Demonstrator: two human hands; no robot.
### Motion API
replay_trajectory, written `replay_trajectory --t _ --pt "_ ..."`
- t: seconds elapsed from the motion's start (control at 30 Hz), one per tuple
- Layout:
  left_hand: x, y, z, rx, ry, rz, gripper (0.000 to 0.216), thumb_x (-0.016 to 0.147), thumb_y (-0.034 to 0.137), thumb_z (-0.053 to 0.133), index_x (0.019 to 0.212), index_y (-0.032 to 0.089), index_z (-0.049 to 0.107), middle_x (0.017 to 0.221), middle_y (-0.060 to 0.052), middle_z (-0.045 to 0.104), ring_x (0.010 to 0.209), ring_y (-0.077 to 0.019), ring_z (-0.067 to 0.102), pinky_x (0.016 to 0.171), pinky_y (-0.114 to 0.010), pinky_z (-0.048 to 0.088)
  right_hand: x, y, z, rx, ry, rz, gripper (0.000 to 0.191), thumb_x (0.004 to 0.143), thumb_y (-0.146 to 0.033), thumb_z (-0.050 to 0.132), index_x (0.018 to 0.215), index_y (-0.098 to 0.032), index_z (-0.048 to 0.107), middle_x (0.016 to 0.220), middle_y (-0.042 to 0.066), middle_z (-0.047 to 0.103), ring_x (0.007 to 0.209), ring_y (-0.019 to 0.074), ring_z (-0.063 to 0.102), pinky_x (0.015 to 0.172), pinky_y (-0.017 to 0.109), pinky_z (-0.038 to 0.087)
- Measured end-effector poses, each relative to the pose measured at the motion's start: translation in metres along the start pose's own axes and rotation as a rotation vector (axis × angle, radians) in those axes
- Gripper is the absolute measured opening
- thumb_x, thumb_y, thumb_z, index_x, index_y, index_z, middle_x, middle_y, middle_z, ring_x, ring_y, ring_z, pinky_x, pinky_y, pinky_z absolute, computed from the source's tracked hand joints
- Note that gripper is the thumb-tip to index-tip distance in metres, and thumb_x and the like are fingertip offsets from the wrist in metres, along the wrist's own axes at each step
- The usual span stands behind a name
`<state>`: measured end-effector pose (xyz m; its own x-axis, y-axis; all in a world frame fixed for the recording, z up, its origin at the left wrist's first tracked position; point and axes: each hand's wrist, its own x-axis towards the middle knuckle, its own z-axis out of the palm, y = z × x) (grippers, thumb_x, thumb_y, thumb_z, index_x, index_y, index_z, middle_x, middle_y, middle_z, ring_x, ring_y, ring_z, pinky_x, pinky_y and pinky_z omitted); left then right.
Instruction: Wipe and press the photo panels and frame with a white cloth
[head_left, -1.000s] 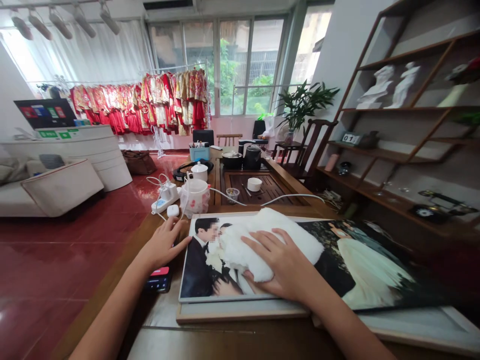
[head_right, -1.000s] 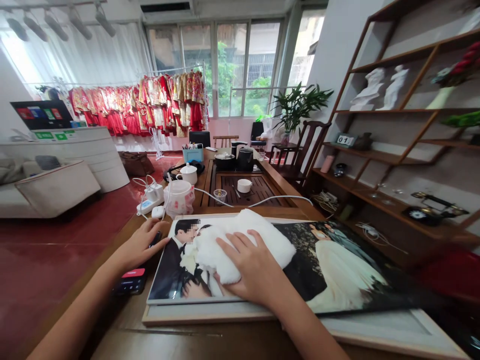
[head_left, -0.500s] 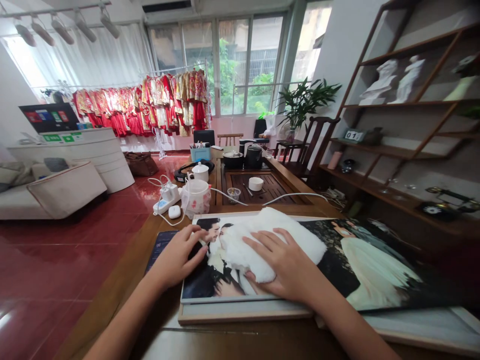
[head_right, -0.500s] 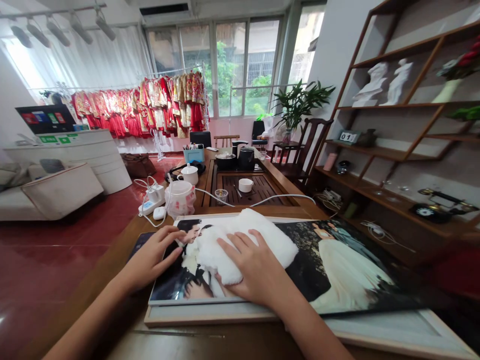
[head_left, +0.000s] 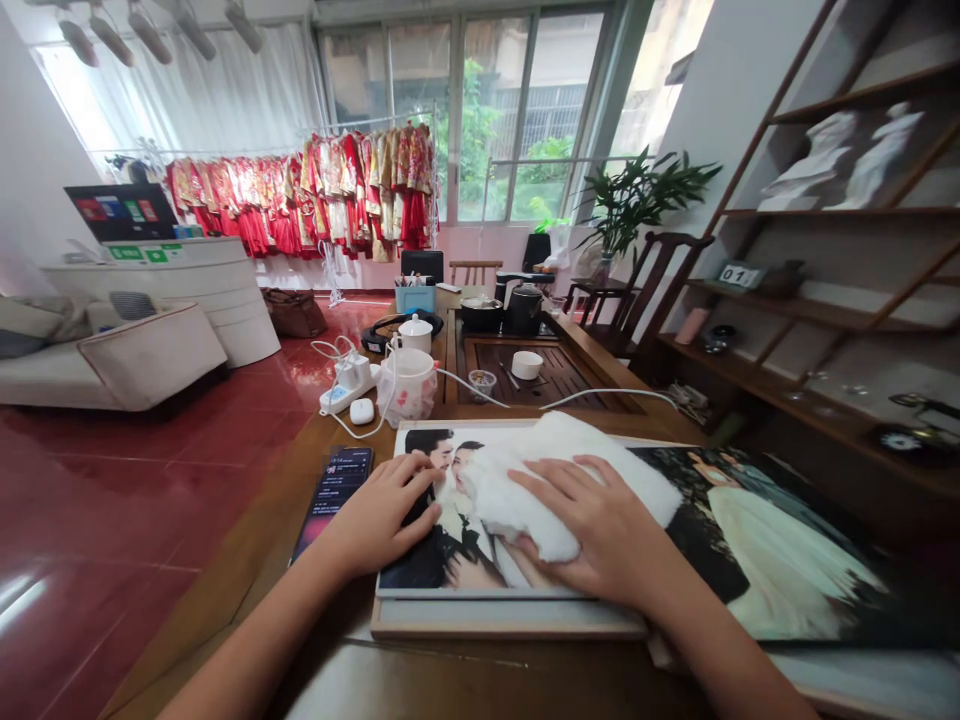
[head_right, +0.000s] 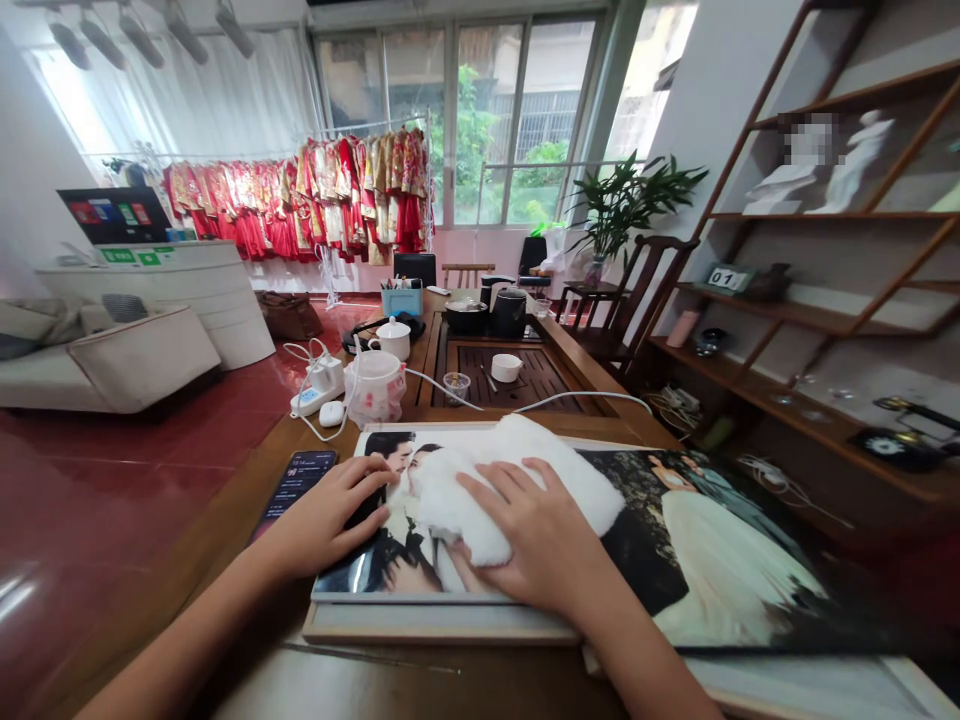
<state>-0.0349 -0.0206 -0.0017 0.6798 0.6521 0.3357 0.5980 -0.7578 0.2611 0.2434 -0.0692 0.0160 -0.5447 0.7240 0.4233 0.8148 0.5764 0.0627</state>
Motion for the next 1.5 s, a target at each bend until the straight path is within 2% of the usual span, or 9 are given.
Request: replay_trajectory --t 0.13,0.33,0.47,0.67,0.77,1.0,1.23,1.4,1.5 --pt "-0.001 0.0 0.001 0.008 -0.003 -0.004 0.031 0.094 0.031 0.044 0.124 0.025 0.05 0.124 -0.008 0.051 0.115 -0.0239 0.05 0.101 -0.041 0.04 -0.001 -0.005 0.003 0.003 -0.006 -0.064 0.057 0.079 -0.044 0.057 0.131 -0.019 0.054 0.123 0.015 0.061 0.112 0.0316 0.055 0.098 0.052 0.033" --pt "-0.002 -0.001 0.002 0.053 -0.055 0.008 0.034 0.094 0.031 0.045 0.127 0.025 0.048 0.129 -0.01 0.048 0.121 -0.0262 0.045 0.103 -0.042 0.039 -0.003 -0.02 0.0 0.132 -0.079 -0.183 0.061 0.078 -0.048 0.056 0.135 -0.025 0.048 0.131 0.009 0.057 0.12 0.0281 0.05 0.106 0.049 0.025" --pt "-0.002 -0.001 0.002 0.077 -0.059 0.014 0.036 0.095 0.031 0.043 0.13 0.023 0.046 0.128 -0.01 0.049 0.121 -0.0262 0.045 0.104 -0.043 0.038 -0.002 -0.015 0.0 0.097 -0.074 -0.117 0.058 0.081 -0.049 0.055 0.134 -0.027 0.048 0.132 0.008 0.056 0.118 0.027 0.051 0.104 0.049 0.027" --pt "-0.001 0.0 0.003 0.101 -0.04 0.026 0.034 0.096 0.032 0.04 0.129 0.022 0.046 0.128 -0.01 0.05 0.121 -0.0256 0.045 0.103 -0.043 0.038 -0.001 0.004 0.005 -0.039 -0.032 0.06 0.056 0.083 -0.047 0.054 0.132 -0.02 0.051 0.126 0.014 0.059 0.114 0.0301 0.053 0.097 0.052 0.033" --pt "-0.002 0.001 0.002 0.099 -0.034 0.028 0.034 0.096 0.031 0.041 0.128 0.022 0.047 0.126 -0.01 0.051 0.121 -0.0254 0.046 0.103 -0.042 0.038 -0.001 0.001 0.005 -0.027 -0.037 0.032 0.056 0.083 -0.047 0.054 0.132 -0.02 0.05 0.128 0.013 0.058 0.116 0.0299 0.052 0.099 0.052 0.03" --pt "-0.003 0.0 0.003 0.103 -0.041 0.044 0.034 0.095 0.031 0.043 0.128 0.022 0.047 0.126 -0.01 0.051 0.12 -0.0258 0.046 0.103 -0.044 0.039 -0.001 -0.017 -0.004 0.14 -0.108 -0.141 0.06 0.08 -0.049 0.056 0.135 -0.029 0.047 0.132 0.005 0.056 0.122 0.0255 0.049 0.107 0.047 0.022" --pt "-0.001 0.002 0.001 0.106 -0.034 0.018 0.033 0.096 0.03 0.041 0.127 0.021 0.047 0.125 -0.01 0.05 0.118 -0.0242 0.047 0.102 -0.042 0.039 -0.001 -0.001 0.0 0.01 -0.051 0.013 0.055 0.083 -0.046 0.054 0.133 -0.022 0.05 0.125 0.011 0.06 0.114 0.0281 0.053 0.098 0.049 0.032" --pt "-0.002 0.003 0.001 0.151 -0.052 0.003 0.035 0.096 0.032 0.04 0.129 0.021 0.046 0.128 -0.009 0.05 0.12 -0.0237 0.046 0.102 -0.041 0.038 -0.001 -0.001 0.003 -0.06 -0.024 0.011 0.056 0.082 -0.047 0.055 0.131 -0.019 0.052 0.124 0.014 0.06 0.112 0.0299 0.054 0.096 0.049 0.034" --pt "-0.003 0.008 0.003 0.234 -0.057 -0.052 0.036 0.096 0.033 0.039 0.131 0.024 0.045 0.133 -0.009 0.049 0.122 -0.0253 0.045 0.1 -0.045 0.039 0.0 -0.005 0.003 -0.069 -0.009 0.017 0.055 0.083 -0.046 0.054 0.13 -0.018 0.052 0.124 0.014 0.06 0.112 0.03 0.054 0.097 0.05 0.033"
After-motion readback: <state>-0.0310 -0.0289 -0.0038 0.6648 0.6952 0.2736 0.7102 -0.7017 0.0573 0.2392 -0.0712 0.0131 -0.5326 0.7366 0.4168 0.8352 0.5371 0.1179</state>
